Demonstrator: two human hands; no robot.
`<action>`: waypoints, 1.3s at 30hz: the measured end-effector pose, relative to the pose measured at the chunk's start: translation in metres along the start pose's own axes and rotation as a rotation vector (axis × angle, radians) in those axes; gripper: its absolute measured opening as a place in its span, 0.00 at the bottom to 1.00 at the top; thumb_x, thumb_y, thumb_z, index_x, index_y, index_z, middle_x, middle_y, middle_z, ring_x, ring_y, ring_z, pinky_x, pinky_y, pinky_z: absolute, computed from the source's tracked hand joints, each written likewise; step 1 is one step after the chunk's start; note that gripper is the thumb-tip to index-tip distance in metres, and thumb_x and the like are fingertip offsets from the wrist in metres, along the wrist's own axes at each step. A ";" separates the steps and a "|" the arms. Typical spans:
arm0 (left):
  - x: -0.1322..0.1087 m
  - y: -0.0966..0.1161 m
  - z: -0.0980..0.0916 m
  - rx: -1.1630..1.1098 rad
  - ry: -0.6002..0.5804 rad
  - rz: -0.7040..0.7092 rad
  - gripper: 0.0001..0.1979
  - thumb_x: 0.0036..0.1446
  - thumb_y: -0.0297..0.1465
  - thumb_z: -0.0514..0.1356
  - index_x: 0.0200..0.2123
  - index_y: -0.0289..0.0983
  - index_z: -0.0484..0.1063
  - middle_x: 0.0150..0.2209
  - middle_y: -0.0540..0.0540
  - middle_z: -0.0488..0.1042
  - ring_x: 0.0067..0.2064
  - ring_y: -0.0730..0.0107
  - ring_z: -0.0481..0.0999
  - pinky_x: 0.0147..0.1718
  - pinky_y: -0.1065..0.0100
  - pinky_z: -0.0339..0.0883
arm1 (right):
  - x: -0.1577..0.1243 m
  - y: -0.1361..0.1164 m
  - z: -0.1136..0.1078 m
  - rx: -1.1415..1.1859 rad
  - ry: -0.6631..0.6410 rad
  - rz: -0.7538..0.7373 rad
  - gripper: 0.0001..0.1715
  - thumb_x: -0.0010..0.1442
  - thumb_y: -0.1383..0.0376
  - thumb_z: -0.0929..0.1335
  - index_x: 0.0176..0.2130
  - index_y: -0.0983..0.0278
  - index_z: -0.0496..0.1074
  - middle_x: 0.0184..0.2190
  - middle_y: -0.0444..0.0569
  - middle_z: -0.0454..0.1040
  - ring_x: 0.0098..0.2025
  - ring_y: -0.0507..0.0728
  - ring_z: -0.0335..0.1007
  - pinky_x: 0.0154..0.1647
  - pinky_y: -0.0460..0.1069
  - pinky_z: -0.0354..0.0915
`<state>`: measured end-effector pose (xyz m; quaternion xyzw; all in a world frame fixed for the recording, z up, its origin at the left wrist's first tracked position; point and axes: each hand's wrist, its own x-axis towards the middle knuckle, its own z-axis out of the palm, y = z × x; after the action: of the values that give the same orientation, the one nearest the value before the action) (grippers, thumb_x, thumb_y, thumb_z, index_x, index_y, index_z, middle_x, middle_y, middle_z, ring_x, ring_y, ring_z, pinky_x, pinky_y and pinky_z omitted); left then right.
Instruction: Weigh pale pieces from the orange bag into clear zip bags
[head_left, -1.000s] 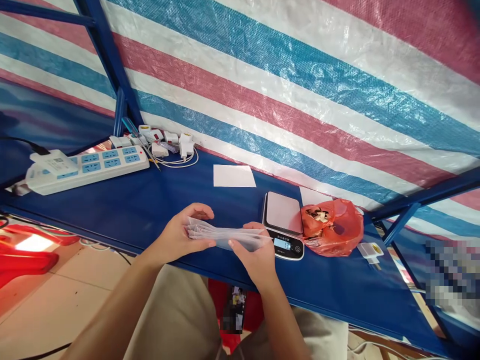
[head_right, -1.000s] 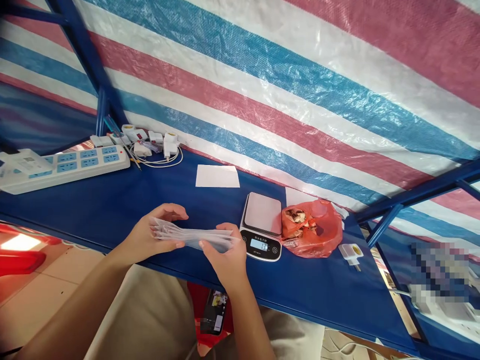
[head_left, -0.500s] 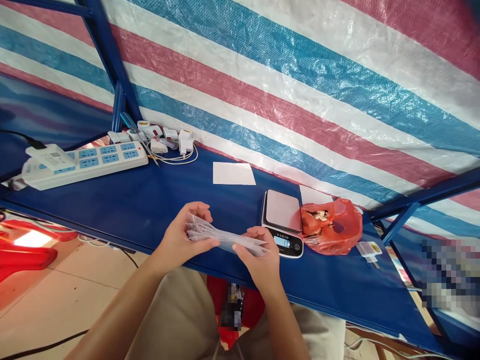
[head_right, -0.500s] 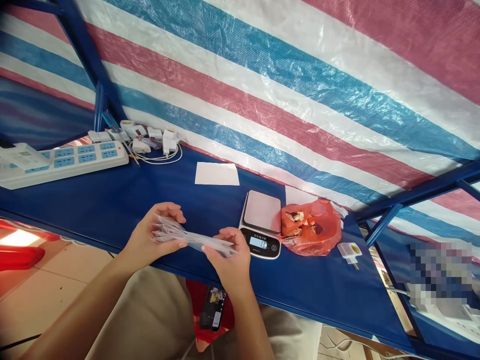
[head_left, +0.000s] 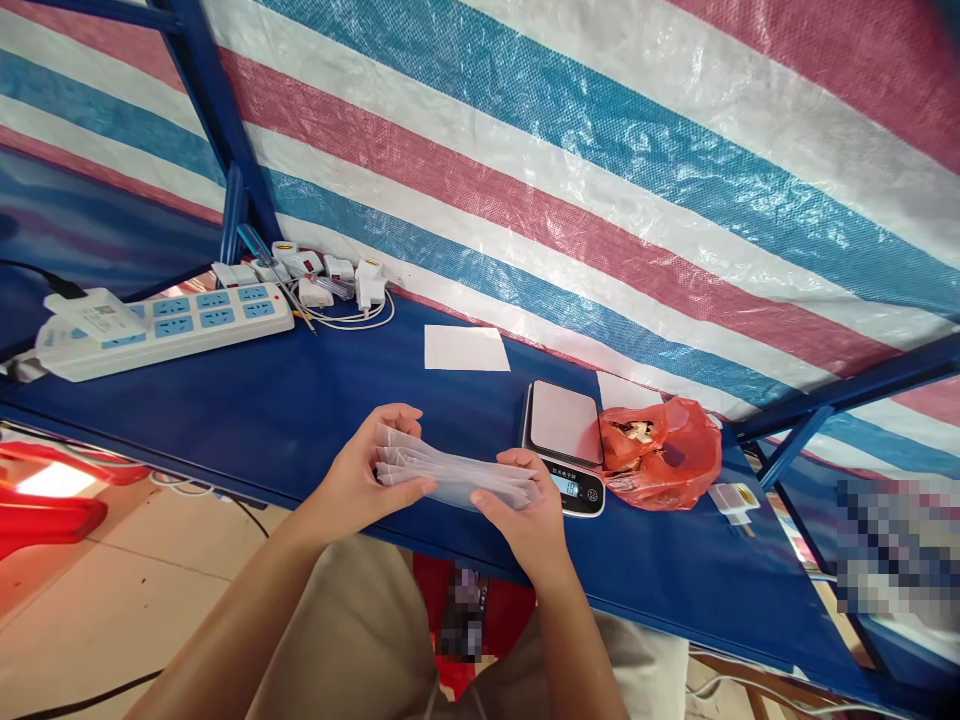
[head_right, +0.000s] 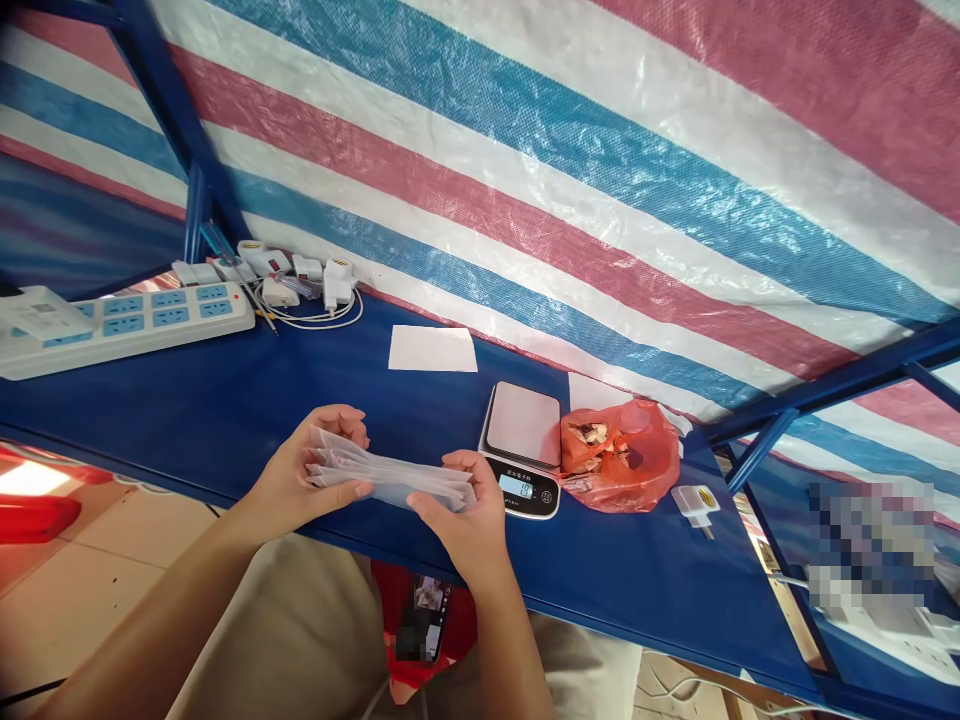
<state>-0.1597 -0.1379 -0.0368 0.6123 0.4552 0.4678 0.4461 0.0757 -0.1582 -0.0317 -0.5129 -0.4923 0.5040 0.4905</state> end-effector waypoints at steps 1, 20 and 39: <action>0.000 -0.001 -0.001 0.001 0.000 -0.006 0.33 0.51 0.41 0.73 0.56 0.42 0.63 0.45 0.46 0.70 0.41 0.67 0.75 0.35 0.69 0.72 | -0.001 0.000 -0.004 0.008 -0.008 -0.004 0.28 0.47 0.56 0.81 0.44 0.59 0.72 0.35 0.43 0.74 0.33 0.53 0.70 0.33 0.48 0.69; -0.003 0.000 -0.002 -0.073 -0.103 0.111 0.23 0.61 0.33 0.63 0.58 0.44 0.62 0.46 0.46 0.68 0.41 0.69 0.74 0.35 0.72 0.70 | -0.008 0.000 0.005 0.049 0.076 0.054 0.30 0.50 0.66 0.64 0.54 0.57 0.69 0.42 0.45 0.74 0.42 0.58 0.68 0.41 0.51 0.64; -0.001 0.003 -0.001 -0.056 -0.040 -0.067 0.28 0.55 0.41 0.70 0.55 0.42 0.65 0.43 0.46 0.73 0.32 0.72 0.73 0.27 0.72 0.72 | -0.011 0.000 -0.026 -0.010 0.129 0.019 0.14 0.59 0.53 0.75 0.40 0.59 0.82 0.42 0.48 0.82 0.44 0.60 0.78 0.48 0.54 0.73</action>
<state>-0.1600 -0.1389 -0.0339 0.5932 0.4531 0.4529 0.4876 0.1019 -0.1689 -0.0309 -0.5513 -0.4575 0.4719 0.5138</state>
